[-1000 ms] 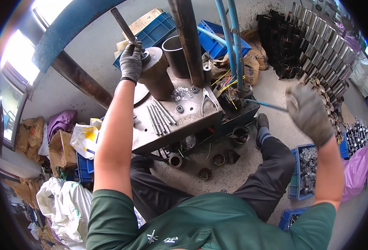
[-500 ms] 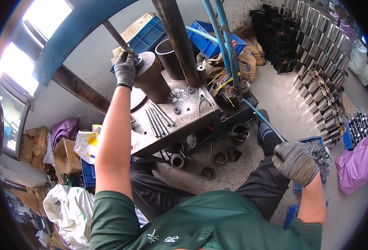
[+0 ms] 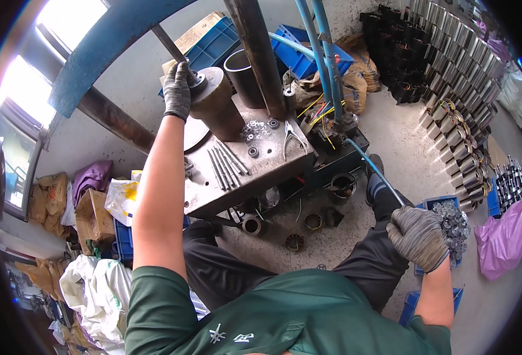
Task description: The person assembles metal components by placing a cylindrical base and a pin onto a mechanical press, operating the press with a lever, and then placing the finished assembly into a bin.
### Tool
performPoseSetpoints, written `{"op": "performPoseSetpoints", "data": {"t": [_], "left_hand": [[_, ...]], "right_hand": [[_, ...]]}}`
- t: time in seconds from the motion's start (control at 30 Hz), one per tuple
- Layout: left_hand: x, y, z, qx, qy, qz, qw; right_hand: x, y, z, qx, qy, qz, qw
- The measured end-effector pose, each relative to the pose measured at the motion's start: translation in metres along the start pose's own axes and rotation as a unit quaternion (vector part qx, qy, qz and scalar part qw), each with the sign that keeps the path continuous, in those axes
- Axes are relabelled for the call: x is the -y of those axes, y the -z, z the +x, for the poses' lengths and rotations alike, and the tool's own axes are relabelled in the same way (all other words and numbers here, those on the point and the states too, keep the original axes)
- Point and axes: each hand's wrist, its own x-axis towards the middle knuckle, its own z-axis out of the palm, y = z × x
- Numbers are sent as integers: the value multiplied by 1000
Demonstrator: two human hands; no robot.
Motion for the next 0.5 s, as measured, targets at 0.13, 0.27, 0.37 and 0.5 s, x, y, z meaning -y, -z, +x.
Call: {"op": "performPoseSetpoints", "data": {"t": [0.13, 0.27, 0.37, 0.5], "left_hand": [[0, -3, 2, 2, 14, -36, 999], [9, 1, 8, 14, 6, -10, 1000], [13, 2, 12, 16, 3, 5, 1000], [14, 4, 12, 14, 15, 16, 1000]], "right_hand": [[1, 1, 0, 5, -10, -7, 1000], [0, 9, 3, 9, 8, -4, 1000], [6, 28, 13, 44, -18, 14, 999], [0, 30, 19, -9, -47, 76, 996]]}}
